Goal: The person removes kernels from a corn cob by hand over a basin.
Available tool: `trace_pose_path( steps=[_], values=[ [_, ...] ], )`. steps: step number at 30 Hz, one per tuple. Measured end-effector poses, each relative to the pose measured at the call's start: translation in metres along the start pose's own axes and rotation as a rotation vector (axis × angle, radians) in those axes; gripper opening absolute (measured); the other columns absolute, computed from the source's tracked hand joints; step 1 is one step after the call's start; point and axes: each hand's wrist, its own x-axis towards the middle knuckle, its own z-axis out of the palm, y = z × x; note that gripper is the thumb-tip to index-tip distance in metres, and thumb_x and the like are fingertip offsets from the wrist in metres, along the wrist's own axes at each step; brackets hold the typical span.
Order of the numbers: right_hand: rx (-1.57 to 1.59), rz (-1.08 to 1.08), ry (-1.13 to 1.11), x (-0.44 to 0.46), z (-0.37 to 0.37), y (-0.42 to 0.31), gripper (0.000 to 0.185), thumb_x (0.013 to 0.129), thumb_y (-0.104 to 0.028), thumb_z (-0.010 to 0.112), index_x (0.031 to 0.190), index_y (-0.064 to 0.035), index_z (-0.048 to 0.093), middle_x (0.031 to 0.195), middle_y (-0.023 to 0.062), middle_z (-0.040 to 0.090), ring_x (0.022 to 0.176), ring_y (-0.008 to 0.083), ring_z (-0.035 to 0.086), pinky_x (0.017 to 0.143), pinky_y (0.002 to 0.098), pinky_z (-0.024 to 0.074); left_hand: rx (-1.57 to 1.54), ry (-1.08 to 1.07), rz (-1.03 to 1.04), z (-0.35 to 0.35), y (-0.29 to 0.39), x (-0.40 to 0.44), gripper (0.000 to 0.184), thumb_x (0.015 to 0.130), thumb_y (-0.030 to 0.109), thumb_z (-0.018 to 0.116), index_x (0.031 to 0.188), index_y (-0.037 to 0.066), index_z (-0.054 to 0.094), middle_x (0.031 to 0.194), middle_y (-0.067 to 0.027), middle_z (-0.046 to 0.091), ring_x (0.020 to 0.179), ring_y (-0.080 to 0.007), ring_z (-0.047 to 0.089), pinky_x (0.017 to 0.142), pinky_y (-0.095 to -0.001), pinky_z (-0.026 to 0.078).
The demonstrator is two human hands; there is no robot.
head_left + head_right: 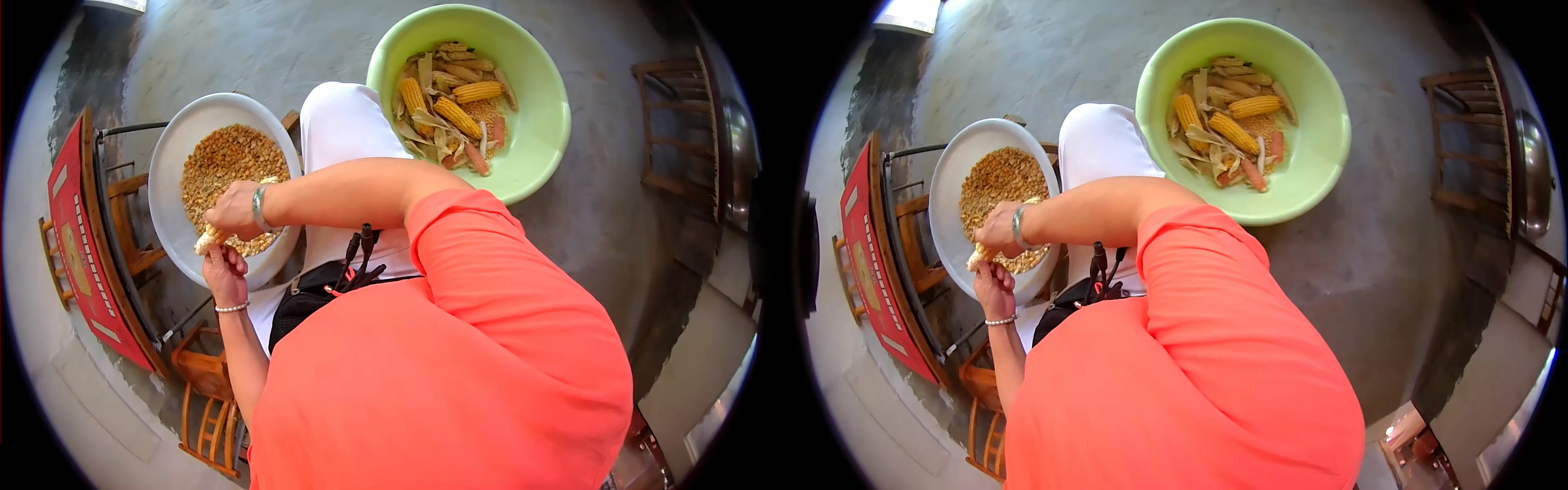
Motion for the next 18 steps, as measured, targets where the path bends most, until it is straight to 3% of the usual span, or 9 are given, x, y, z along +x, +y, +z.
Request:
trace_pose_path(
  steps=[5, 8, 12, 14, 15, 16, 17, 18],
  values=[
    [0.084, 0.017, -0.011, 0.003, 0.005, 0.002, 0.034, 0.069, -0.014, 0.063, 0.098, 0.0019, 0.054, 0.083, 0.0209, 0.063, 0.084, 0.0355, 0.062, 0.072, 0.0418, 0.0484, -0.027, -0.051, 0.052, -0.002, 0.005, -0.001, 0.026, 0.093, 0.034, 0.049, 0.082, 0.01, 0.044, 0.063, -0.0006, 0.042, 0.051, -0.0112, 0.041, 0.045, -0.0224, 0.033],
    [0.16, -0.016, 0.059, 0.003, 0.009, 0.002, 0.026, 0.066, -0.009, 0.062, 0.088, -0.0004, 0.051, 0.077, 0.0197, 0.061, 0.078, 0.0372, 0.06, 0.066, 0.0442, 0.0474, -0.049, -0.095, 0.104, -0.008, 0.005, 0.001, 0.023, 0.094, 0.03, 0.049, 0.086, 0.009, 0.048, 0.063, -0.0014, 0.044, 0.049, -0.0119, 0.044, 0.045, -0.0234, 0.037],
    [0.32, -0.088, -0.031, 0.017, 0.029, 0.022, 0.037, 0.063, -0.018, 0.067, 0.096, -0.0034, 0.056, 0.08, 0.0201, 0.062, 0.078, 0.0367, 0.06, 0.069, 0.0426, 0.0479, -0.024, -0.09, 0.107, -0.009, 0.004, 0.0, 0.016, 0.092, 0.021, 0.051, 0.085, 0.007, 0.05, 0.063, -0.0013, 0.046, 0.05, -0.0114, 0.045, 0.044, -0.0235, 0.039],
    [0.406, 0.017, -0.094, 0.016, 0.025, 0.019, 0.043, 0.062, -0.023, 0.07, 0.099, -0.0042, 0.057, 0.082, 0.0192, 0.063, 0.078, 0.0351, 0.061, 0.07, 0.0414, 0.0482, -0.069, -0.037, 0.078, -0.011, 0.003, 0.001, 0.01, 0.089, 0.016, 0.052, 0.086, 0.006, 0.051, 0.064, -0.0016, 0.048, 0.051, -0.0112, 0.046, 0.045, -0.0235, 0.04],
    [0.448, 0.064, -0.107, 0.02, 0.033, 0.023, 0.043, 0.063, -0.022, 0.07, 0.1, -0.0054, 0.057, 0.08, 0.0148, 0.063, 0.074, 0.0279, 0.062, 0.066, 0.0382, 0.0488, -0.089, -0.016, 0.069, -0.009, 0.004, 0.0, 0.008, 0.087, 0.014, 0.051, 0.084, 0.007, 0.051, 0.063, -0.0021, 0.049, 0.05, -0.0111, 0.046, 0.045, -0.0235, 0.041],
    [0.682, 0.182, -0.223, 0.02, 0.028, 0.018, 0.04, 0.066, -0.017, 0.069, 0.102, -0.0055, 0.055, 0.079, 0.0104, 0.062, 0.068, 0.0192, 0.06, 0.06, 0.0334, 0.0487, -0.111, 0.013, 0.049, -0.015, -0.002, 0.005, 0.007, 0.086, 0.013, 0.05, 0.082, 0.007, 0.052, 0.063, -0.0026, 0.049, 0.05, -0.0117, 0.047, 0.045, -0.0244, 0.042],
    [0.713, 0.17, -0.184, 0.018, 0.024, 0.015, 0.038, 0.068, -0.012, 0.066, 0.104, -0.005, 0.053, 0.076, 0.007, 0.06, 0.063, 0.0133, 0.056, 0.053, 0.028, 0.0468, -0.118, -0.001, 0.046, -0.017, -0.006, 0.008, 0.01, 0.087, 0.014, 0.05, 0.08, 0.007, 0.052, 0.063, -0.0033, 0.051, 0.05, -0.0126, 0.049, 0.045, -0.0254, 0.043],
    [0.835, 0.18, -0.188, 0.016, 0.022, 0.015, 0.04, 0.069, -0.009, 0.064, 0.106, -0.0028, 0.051, 0.074, 0.0062, 0.057, 0.058, 0.0118, 0.054, 0.048, 0.0256, 0.0441, -0.126, -0.028, 0.06, -0.023, -0.013, 0.012, 0.013, 0.088, 0.016, 0.049, 0.079, 0.007, 0.053, 0.066, -0.0042, 0.054, 0.052, -0.0136, 0.052, 0.046, -0.0259, 0.044]
  ],
)
